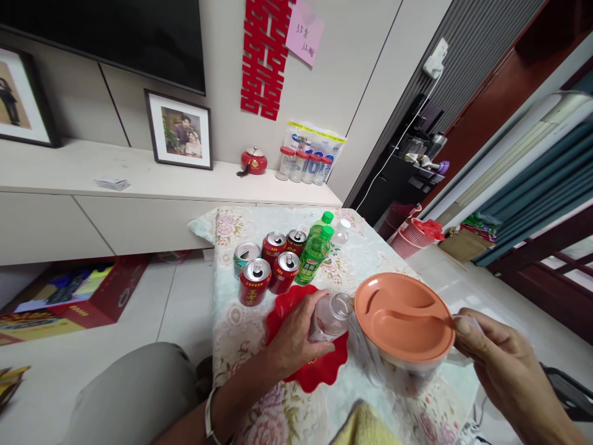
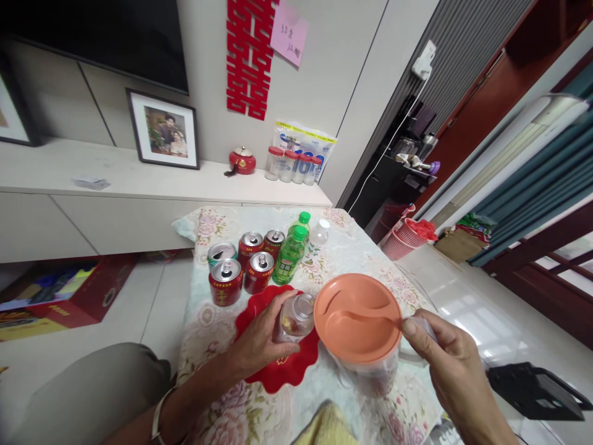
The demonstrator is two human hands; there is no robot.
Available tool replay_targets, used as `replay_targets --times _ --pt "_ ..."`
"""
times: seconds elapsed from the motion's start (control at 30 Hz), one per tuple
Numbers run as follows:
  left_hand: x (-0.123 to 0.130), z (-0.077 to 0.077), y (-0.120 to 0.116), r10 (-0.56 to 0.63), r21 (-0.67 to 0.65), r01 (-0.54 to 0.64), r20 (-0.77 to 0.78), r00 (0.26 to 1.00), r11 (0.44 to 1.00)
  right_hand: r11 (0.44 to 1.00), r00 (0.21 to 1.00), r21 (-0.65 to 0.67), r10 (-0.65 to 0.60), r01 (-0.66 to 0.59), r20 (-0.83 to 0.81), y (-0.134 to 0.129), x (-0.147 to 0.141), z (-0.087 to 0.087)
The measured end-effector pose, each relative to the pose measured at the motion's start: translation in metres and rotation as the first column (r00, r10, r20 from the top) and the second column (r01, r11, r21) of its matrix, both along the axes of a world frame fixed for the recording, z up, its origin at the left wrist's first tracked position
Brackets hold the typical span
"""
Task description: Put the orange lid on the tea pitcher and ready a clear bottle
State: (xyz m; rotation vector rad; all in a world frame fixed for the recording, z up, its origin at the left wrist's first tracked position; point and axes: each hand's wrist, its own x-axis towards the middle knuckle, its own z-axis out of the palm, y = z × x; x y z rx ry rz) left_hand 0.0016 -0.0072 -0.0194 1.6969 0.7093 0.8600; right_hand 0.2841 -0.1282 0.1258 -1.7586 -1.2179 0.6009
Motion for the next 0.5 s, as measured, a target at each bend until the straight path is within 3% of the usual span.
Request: replay_targets --times 0.5 --pt "-0.0002 -0.0015 -0.0008 -0.003 -0.01 0.004 0.017 1.0 1.0 1.0 0.996 0.02 0.015 -0.017 0.09 0.0015 -0.002 0.0066"
